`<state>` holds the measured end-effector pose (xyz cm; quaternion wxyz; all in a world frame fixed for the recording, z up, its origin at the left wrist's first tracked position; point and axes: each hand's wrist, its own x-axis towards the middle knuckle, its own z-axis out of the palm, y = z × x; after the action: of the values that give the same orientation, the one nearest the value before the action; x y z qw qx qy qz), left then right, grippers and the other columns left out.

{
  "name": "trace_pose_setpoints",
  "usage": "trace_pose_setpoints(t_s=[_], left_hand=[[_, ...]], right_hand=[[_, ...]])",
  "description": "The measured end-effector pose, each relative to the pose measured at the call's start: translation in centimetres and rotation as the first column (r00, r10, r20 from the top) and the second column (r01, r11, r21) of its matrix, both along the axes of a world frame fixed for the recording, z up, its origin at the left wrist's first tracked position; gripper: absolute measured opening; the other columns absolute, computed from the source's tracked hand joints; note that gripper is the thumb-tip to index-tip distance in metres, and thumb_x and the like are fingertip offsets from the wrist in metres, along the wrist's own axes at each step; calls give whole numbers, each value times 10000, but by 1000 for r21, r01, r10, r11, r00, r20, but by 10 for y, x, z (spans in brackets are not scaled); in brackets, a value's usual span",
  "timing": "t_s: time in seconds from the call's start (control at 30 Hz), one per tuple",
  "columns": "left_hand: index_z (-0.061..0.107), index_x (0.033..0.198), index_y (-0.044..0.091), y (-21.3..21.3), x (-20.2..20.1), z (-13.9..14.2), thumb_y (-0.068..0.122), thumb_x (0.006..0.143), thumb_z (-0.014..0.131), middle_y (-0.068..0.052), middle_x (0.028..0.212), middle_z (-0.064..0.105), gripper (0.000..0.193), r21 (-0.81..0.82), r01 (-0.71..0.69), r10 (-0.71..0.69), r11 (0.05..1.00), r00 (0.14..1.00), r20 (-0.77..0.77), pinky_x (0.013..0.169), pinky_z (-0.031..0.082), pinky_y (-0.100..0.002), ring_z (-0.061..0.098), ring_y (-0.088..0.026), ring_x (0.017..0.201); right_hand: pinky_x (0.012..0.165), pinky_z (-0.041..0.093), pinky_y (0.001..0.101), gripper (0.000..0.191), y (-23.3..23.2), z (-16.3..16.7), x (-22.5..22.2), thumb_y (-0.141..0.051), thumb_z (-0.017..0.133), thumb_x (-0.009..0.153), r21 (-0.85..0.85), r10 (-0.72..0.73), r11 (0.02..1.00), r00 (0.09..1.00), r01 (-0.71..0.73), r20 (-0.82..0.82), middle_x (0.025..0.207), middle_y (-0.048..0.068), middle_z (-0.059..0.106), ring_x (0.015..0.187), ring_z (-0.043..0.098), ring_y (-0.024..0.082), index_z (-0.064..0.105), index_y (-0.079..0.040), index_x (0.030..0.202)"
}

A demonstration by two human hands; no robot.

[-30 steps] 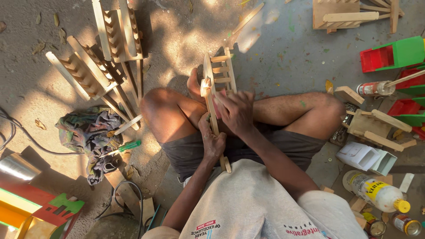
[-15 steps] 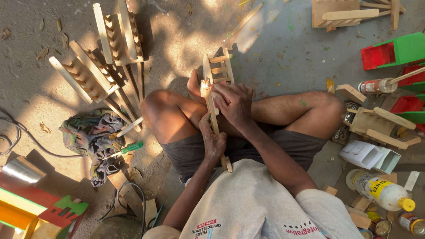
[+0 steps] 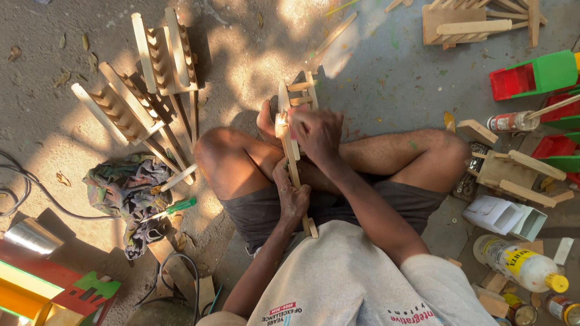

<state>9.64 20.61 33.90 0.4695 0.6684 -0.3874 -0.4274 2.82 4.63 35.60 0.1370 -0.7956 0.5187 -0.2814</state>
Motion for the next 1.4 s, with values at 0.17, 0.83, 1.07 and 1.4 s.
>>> trace_pose_setpoints(t_s=[0.17,0.83,1.07,1.4], left_hand=[[332,1509,41,2,4,4,-68,664,549,-185,1317,389,879,-51,-11,9,999,999,-36,1073,413,-448,432,-338,1263],[391,1482,10,0,1,-1,-71,664,553,-187,1261,411,838,-101,-9,8,995,1000,-16,1091,405,-430,450,-337,1222],[372,1472,24,2,2,1,-45,658,556,-187,1272,403,837,-86,0,-1,996,1000,-10,1062,416,-456,444,-351,1219],[372,1474,26,1,3,-3,-40,646,564,-197,1296,426,852,-112,11,-7,994,1000,30,1094,391,-473,424,-368,1270]], right_hand=[[827,388,397,183,-10,-2,2,-149,677,960,-26,146,989,987,-145,64,866,9,673,789,561,198,784,-177,1106],[834,394,403,187,-31,6,5,-151,700,986,-113,196,973,979,-201,-54,846,7,608,891,570,221,776,-191,1153],[853,397,417,297,-41,-10,-2,-135,694,957,-147,217,964,975,-220,-34,908,36,646,914,579,232,739,-118,1250],[824,411,406,275,-61,-15,6,-87,684,950,-122,229,965,972,-234,-48,827,42,644,858,583,228,774,-151,1202]])
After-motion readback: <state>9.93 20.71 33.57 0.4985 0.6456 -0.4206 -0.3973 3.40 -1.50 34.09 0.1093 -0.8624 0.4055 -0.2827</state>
